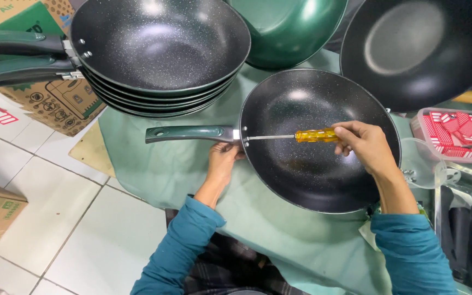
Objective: Assembling a handle onto a metal wok using a screwdriver and screws
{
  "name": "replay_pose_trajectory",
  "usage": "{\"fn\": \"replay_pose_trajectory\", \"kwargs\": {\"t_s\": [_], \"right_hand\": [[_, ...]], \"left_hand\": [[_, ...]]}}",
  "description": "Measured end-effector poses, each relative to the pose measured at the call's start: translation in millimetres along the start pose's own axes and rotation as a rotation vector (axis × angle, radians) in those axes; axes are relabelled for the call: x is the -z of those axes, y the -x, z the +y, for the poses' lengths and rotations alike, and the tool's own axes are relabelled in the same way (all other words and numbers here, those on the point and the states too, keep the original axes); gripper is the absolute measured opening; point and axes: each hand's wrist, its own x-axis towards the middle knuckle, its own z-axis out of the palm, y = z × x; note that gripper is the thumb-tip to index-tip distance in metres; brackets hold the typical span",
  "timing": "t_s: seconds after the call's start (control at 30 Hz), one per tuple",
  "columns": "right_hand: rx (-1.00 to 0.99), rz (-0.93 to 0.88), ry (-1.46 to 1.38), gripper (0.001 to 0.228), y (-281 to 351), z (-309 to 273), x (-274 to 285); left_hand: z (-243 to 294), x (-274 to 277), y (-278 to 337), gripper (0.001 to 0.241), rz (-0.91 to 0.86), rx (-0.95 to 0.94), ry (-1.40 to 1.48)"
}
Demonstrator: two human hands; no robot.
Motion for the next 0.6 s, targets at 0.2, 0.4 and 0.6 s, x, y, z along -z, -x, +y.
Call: {"fn": "replay_pose_trajectory", "kwargs": {"t_s": [0.2, 0.4, 0.6], "right_hand": [[0.041, 0.06, -0.204, 0.029, 16, -13, -11], [0.116, 0.199, -0.364, 0.028, 42, -8, -4], [0.19, 0.421, -0.334, 0.025, 113, -12, 45]], "left_hand": [[10, -5, 9, 0.018, -0.014, 0.013, 0.01], [30, -6, 25, 0.017, -0.021, 0.041, -0.025], [64, -7, 94, 0.016, 0.12, -0.006, -0.005]]}}
